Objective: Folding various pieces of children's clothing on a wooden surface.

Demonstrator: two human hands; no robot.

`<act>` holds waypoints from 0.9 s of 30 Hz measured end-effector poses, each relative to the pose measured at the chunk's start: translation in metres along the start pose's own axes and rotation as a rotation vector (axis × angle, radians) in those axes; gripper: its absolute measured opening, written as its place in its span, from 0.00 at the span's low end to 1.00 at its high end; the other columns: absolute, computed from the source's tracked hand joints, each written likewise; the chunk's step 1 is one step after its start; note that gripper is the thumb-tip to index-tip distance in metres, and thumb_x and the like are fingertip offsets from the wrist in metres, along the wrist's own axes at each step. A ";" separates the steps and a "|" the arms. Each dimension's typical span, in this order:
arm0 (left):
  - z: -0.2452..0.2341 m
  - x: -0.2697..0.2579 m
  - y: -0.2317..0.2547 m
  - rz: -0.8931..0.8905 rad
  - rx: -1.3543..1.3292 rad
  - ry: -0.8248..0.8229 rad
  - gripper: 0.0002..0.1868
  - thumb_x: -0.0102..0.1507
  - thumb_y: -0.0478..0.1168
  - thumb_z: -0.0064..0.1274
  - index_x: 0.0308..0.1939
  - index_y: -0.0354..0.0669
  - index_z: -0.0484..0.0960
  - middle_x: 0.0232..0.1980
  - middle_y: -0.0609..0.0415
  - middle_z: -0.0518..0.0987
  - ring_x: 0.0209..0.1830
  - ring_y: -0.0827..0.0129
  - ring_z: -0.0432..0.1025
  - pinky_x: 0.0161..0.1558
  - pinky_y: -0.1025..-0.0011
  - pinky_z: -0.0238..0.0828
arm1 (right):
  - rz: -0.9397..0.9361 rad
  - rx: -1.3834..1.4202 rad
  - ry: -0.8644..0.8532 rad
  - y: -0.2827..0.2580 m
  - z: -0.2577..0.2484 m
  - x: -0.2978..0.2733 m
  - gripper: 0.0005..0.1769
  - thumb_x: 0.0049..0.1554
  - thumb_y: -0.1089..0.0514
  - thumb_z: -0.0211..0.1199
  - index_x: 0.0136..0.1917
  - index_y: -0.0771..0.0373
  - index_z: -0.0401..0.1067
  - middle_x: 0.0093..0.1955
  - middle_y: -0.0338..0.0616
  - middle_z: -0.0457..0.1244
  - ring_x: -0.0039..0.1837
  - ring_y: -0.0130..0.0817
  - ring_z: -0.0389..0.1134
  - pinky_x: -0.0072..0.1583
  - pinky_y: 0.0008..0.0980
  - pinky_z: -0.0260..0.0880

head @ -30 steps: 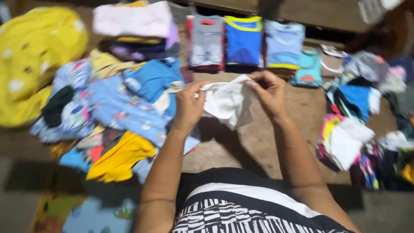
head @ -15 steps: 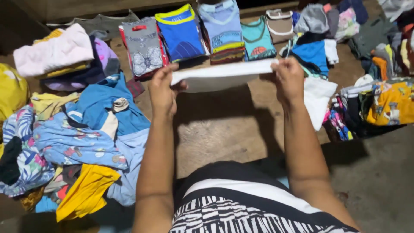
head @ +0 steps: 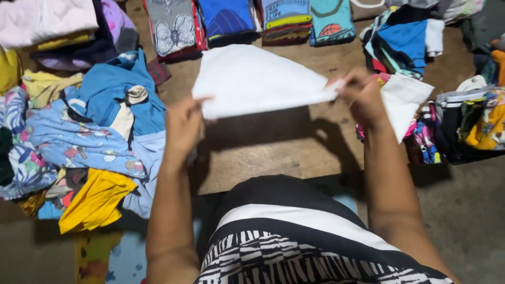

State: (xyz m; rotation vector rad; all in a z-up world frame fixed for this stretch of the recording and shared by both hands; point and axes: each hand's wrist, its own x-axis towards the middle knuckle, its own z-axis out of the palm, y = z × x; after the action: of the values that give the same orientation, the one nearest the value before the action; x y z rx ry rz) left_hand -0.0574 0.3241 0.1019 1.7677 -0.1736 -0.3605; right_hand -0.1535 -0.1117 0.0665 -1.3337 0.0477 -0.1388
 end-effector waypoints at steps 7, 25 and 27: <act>0.012 -0.061 -0.141 -0.366 -0.153 -0.174 0.27 0.60 0.24 0.37 0.59 0.36 0.83 0.38 0.46 0.85 0.34 0.70 0.80 0.42 0.74 0.78 | 0.573 -0.231 -0.101 0.088 -0.007 -0.047 0.06 0.56 0.67 0.64 0.42 0.62 0.68 0.55 0.50 0.72 0.46 0.35 0.69 0.48 0.32 0.71; 0.034 0.057 -0.146 -0.032 0.462 0.089 0.14 0.57 0.44 0.68 0.41 0.40 0.86 0.34 0.51 0.79 0.34 0.65 0.75 0.38 0.67 0.71 | 0.246 -0.283 0.299 0.165 0.006 0.046 0.23 0.50 0.73 0.68 0.56 0.63 0.65 0.43 0.35 0.64 0.44 0.20 0.65 0.46 0.19 0.69; 0.034 0.055 -0.140 0.095 0.446 0.148 0.07 0.61 0.39 0.63 0.39 0.40 0.83 0.40 0.47 0.79 0.39 0.64 0.75 0.42 0.68 0.71 | 0.294 -0.354 0.198 0.176 -0.013 0.039 0.13 0.57 0.75 0.66 0.55 0.69 0.75 0.46 0.37 0.62 0.45 0.25 0.60 0.47 0.24 0.62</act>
State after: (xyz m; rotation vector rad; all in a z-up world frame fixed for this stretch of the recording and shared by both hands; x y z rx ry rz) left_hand -0.0278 0.3073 -0.0485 2.2083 -0.2449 -0.1248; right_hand -0.1030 -0.0889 -0.1059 -1.6452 0.4513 -0.0120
